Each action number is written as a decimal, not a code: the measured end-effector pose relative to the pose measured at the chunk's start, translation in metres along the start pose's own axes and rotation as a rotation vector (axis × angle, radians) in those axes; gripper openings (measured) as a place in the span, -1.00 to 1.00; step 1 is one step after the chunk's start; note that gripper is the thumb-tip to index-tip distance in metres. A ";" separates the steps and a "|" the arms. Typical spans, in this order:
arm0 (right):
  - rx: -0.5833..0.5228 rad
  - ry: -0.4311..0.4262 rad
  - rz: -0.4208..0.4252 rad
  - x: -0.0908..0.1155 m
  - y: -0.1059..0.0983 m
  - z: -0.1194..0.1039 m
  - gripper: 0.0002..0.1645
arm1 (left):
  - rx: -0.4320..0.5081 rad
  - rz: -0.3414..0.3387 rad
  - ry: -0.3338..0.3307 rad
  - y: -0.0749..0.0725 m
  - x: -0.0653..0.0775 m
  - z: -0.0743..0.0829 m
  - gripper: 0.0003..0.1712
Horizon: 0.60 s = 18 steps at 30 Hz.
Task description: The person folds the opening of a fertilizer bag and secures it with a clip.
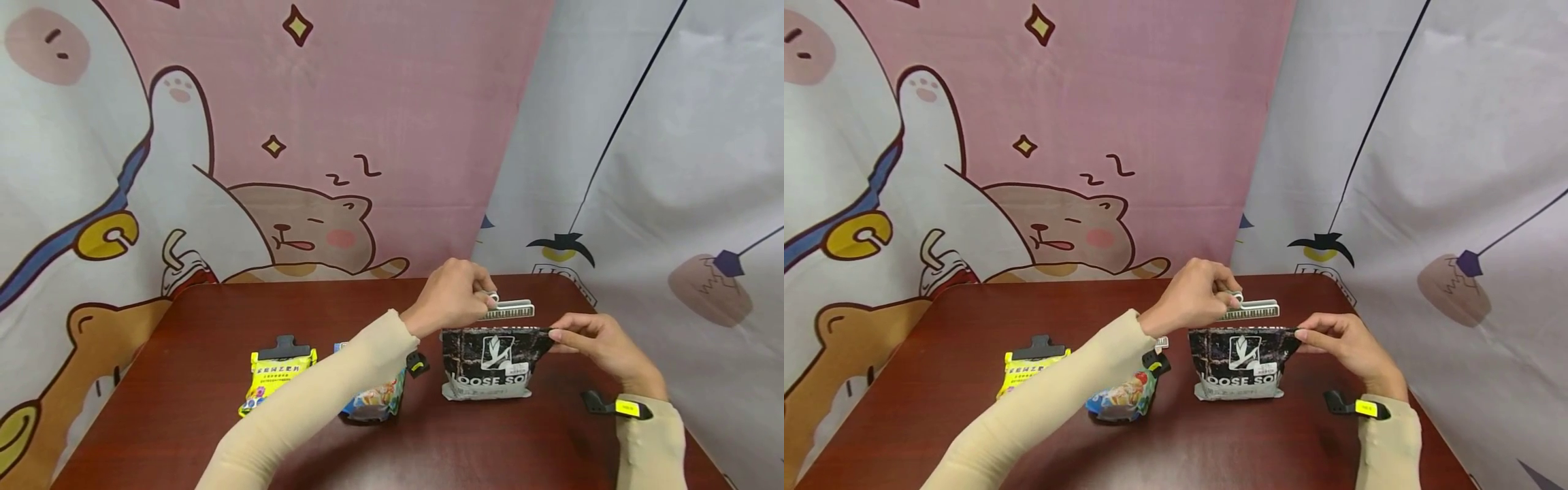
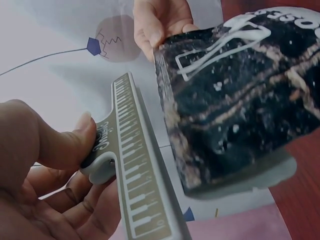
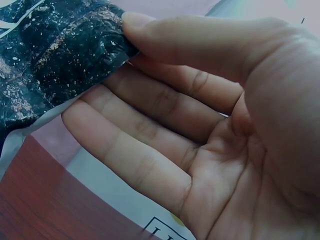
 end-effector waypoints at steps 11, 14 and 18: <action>-0.026 -0.029 -0.017 -0.001 0.000 0.001 -0.83 | -0.017 -0.013 0.035 0.010 0.006 0.010 -0.70; -0.037 -0.032 -0.024 -0.001 -0.001 0.002 -0.83 | -0.055 -0.013 0.046 0.014 0.006 0.013 -0.72; -0.049 -0.034 -0.027 -0.002 -0.001 0.002 -0.83 | -0.112 -0.003 0.072 0.020 0.005 0.018 -0.75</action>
Point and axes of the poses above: each hand's wrist, its own x-axis away from the middle knuckle, its own y-axis out of the palm, z = x × y, the point moved 3 cm from there along -x, towards the middle knuckle, and after that the axes turned 11 degrees about -x, right-handed, at the moved point
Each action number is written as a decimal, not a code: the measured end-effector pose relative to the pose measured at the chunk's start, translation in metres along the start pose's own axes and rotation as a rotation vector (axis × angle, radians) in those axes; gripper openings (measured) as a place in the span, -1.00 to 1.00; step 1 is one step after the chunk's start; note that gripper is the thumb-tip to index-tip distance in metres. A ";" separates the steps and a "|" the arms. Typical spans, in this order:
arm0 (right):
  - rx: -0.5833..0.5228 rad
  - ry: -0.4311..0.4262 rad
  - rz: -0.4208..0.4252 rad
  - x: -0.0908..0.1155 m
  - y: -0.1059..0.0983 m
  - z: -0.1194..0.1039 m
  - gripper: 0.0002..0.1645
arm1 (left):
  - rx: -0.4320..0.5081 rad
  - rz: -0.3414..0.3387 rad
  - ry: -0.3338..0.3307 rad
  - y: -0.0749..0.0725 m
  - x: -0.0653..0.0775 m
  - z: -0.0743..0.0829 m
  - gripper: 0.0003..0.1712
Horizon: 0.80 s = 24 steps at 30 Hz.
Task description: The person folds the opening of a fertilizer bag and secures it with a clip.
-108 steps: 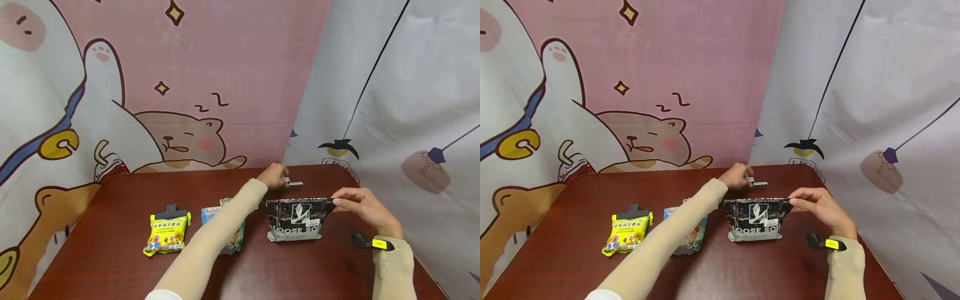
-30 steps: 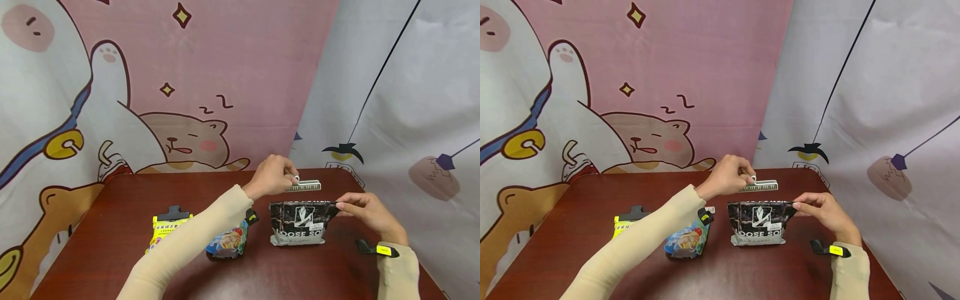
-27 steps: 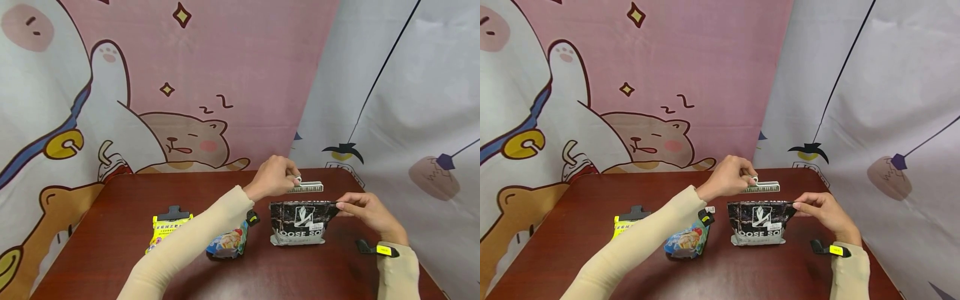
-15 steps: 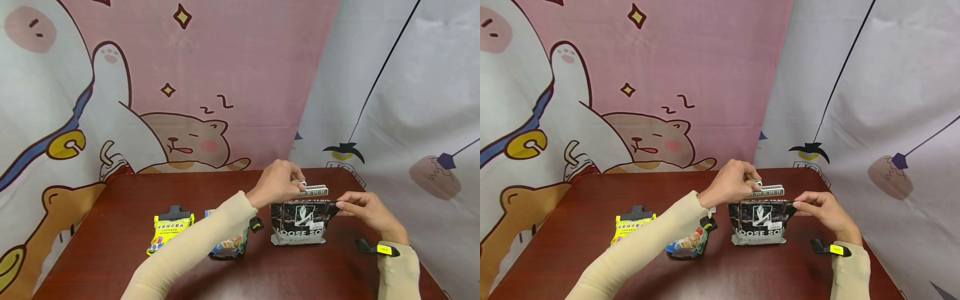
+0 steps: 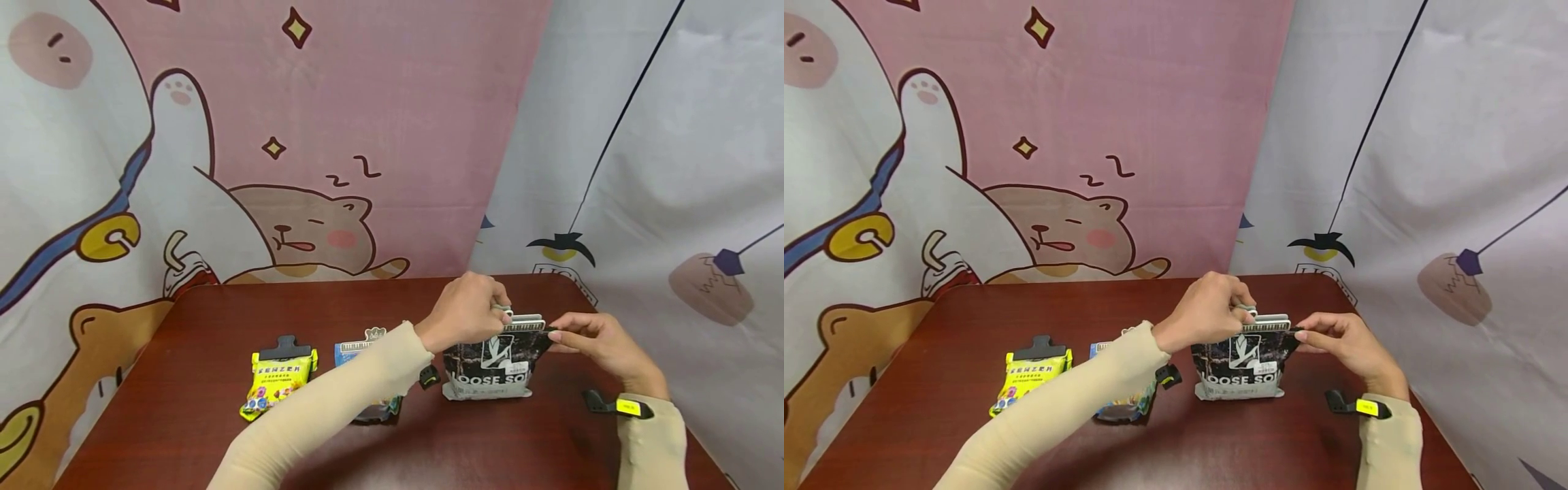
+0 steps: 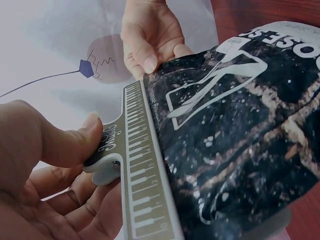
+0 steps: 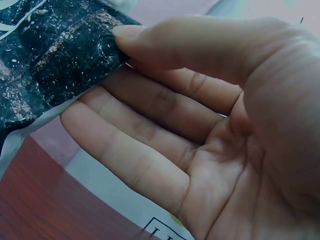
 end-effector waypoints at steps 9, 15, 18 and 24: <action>0.021 0.015 0.025 0.000 0.000 0.000 -0.88 | -0.035 -0.008 0.015 0.008 -0.004 0.008 -0.76; 0.001 0.023 0.016 -0.001 -0.001 0.001 -0.88 | -0.044 -0.011 0.020 0.013 -0.005 0.010 -0.82; -0.006 0.025 0.010 -0.001 -0.002 0.001 -0.89 | -0.046 -0.013 0.022 0.015 -0.005 0.011 -0.84; -0.084 0.035 -0.010 -0.001 -0.002 0.002 -0.91 | -0.062 -0.018 0.036 0.017 -0.004 0.011 -0.85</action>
Point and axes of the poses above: each hand's wrist, its own x-axis away from the middle knuckle, its own y-axis out of the palm, z = x × y, the point moved 3 cm from there along -x, towards the middle knuckle, and after that the axes turned 11 degrees about -x, right-handed, at the moved point
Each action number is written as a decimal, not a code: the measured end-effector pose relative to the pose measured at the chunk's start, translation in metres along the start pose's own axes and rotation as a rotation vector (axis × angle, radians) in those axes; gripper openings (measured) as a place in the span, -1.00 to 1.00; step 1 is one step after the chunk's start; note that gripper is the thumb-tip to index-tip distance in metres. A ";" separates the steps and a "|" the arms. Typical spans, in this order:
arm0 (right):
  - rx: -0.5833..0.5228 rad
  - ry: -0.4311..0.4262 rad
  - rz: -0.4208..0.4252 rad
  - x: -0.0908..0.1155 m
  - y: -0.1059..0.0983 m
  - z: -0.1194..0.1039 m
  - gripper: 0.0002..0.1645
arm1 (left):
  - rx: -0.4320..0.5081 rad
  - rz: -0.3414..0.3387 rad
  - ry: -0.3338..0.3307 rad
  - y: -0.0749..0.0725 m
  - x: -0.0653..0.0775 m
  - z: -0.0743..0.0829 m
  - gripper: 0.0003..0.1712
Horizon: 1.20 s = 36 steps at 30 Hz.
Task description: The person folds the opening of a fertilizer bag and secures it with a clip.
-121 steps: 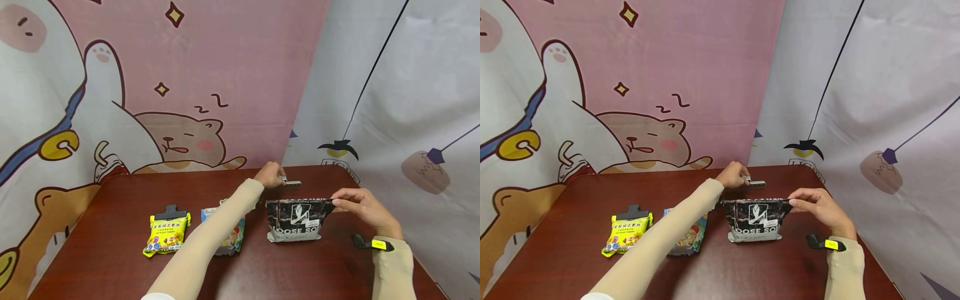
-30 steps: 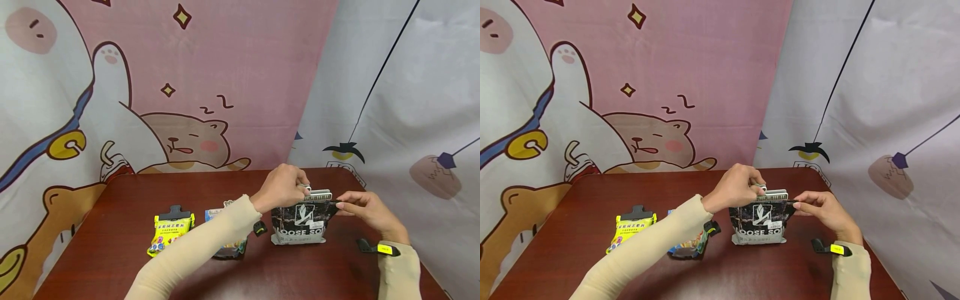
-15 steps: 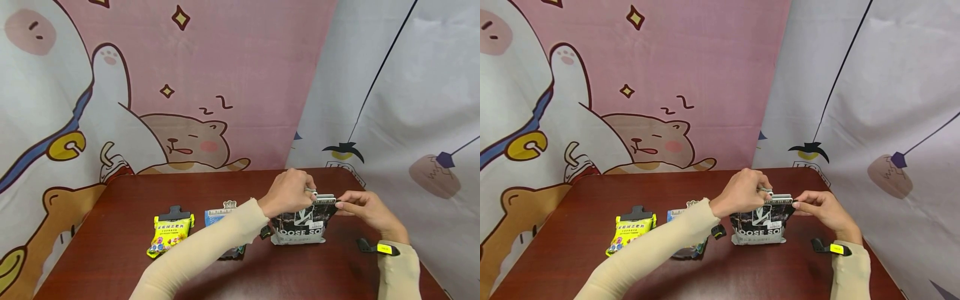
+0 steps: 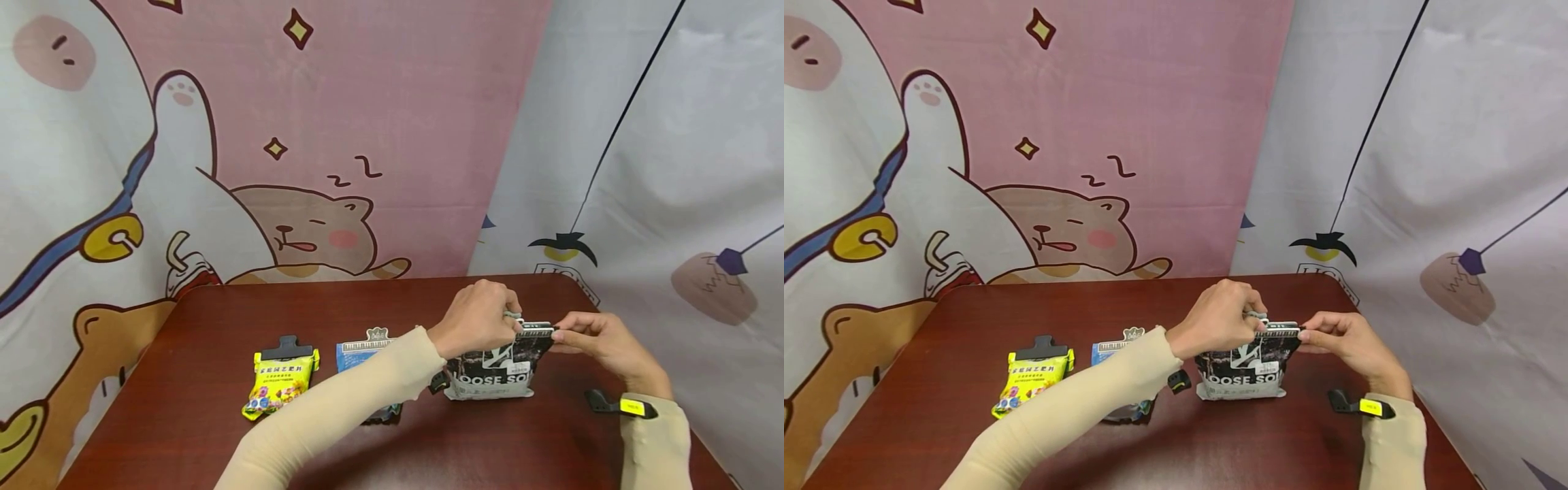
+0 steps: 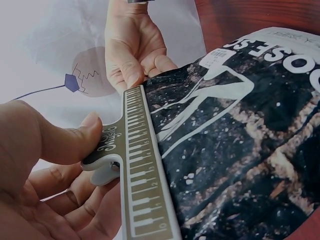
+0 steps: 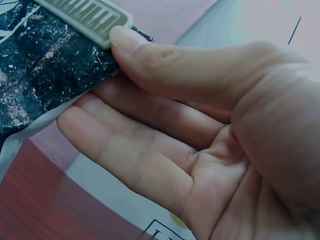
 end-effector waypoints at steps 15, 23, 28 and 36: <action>0.031 -0.045 -0.010 -0.002 0.004 -0.004 -0.70 | 0.056 -0.062 -0.019 0.001 0.001 -0.008 -0.77; 0.131 -0.064 0.010 -0.002 0.005 -0.003 -0.69 | 0.212 -0.100 -0.027 0.004 0.009 -0.026 -0.68; 0.171 -0.050 0.033 -0.005 0.009 -0.004 -0.69 | 0.344 -0.074 -0.071 0.006 0.024 -0.043 -0.69; 0.196 -0.045 0.052 -0.005 0.011 -0.001 -0.68 | 0.569 -0.013 -0.138 0.017 0.055 -0.069 -0.77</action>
Point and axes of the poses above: each hand's wrist, its own x-axis away from the middle knuckle, its own y-axis out of the palm, z = x × y, the point moved 3 cm from there along -x, towards the middle knuckle, and after that the axes turned 11 degrees about -x, right-handed, at the moved point
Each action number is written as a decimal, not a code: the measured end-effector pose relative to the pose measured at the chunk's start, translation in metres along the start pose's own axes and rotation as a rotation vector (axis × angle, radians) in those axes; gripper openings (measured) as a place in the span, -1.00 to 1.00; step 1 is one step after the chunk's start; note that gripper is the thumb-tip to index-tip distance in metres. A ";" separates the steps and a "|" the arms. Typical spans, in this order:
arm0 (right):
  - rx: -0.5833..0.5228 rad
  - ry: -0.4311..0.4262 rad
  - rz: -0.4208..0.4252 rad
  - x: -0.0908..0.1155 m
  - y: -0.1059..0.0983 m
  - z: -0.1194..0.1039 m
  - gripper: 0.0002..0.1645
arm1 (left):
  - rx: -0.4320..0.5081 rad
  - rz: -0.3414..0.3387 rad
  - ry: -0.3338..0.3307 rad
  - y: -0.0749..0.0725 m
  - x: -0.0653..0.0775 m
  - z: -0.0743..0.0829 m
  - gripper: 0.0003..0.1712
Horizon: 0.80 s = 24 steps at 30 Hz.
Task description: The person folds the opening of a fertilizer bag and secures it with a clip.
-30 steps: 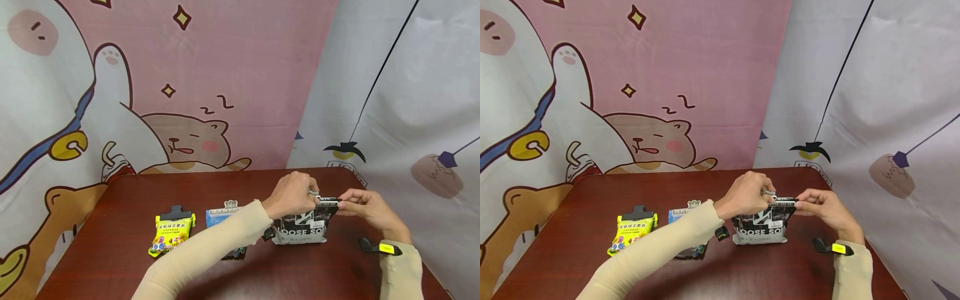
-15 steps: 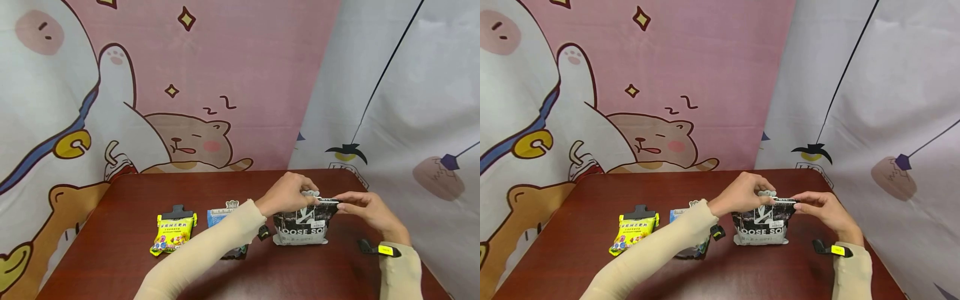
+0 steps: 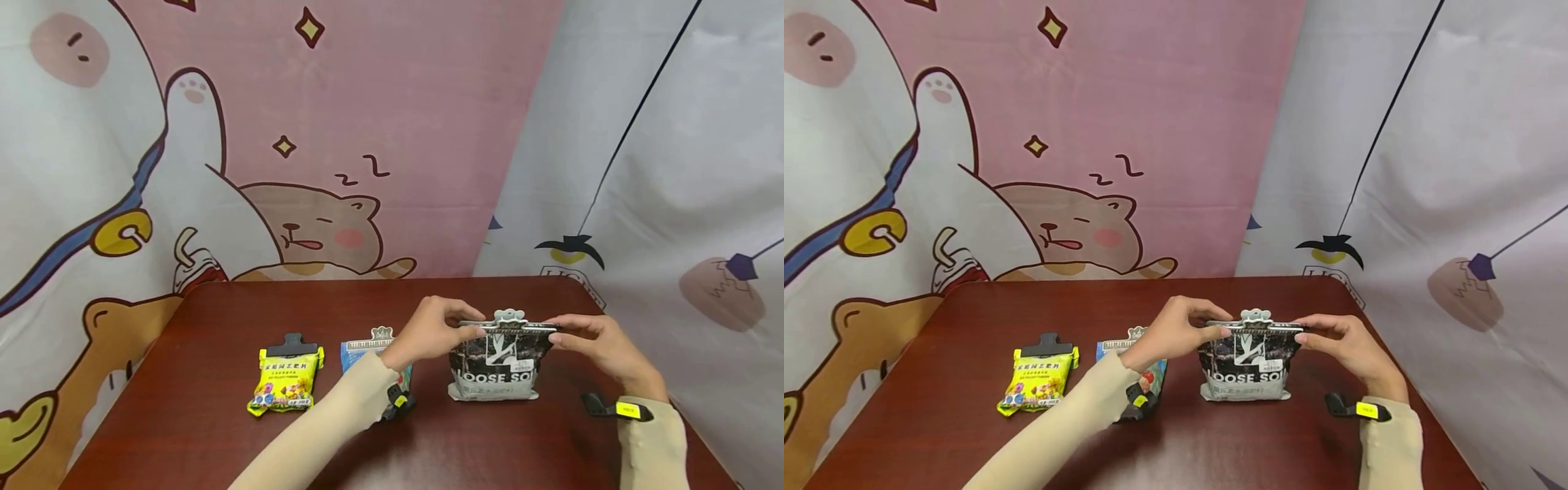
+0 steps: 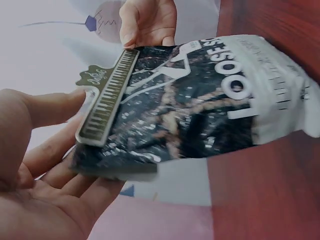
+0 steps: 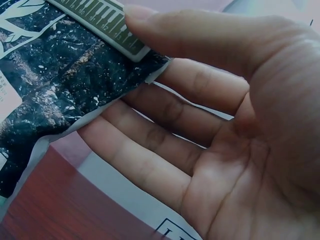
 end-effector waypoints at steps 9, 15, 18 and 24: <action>-0.078 0.039 0.023 0.000 0.001 0.005 -0.72 | 0.174 0.129 -0.104 0.010 0.017 -0.024 -0.78; -0.051 0.047 0.046 0.000 0.003 0.007 -0.74 | 0.202 0.203 -0.147 0.017 0.021 -0.029 -0.80; -0.072 0.036 0.037 -0.001 0.003 0.008 -0.75 | 0.211 0.230 -0.156 0.019 0.022 -0.029 -0.80; -0.042 0.010 0.030 -0.003 0.002 0.006 -0.74 | 0.236 0.256 -0.147 0.022 0.025 -0.031 -0.80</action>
Point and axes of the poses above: each hand's wrist, its own x-axis away from the middle knuckle, its own y-axis out of the palm, z = x × y, the point moved 3 cm from there along -x, towards the middle knuckle, and after that the axes turned 11 degrees about -x, right-handed, at the moved point
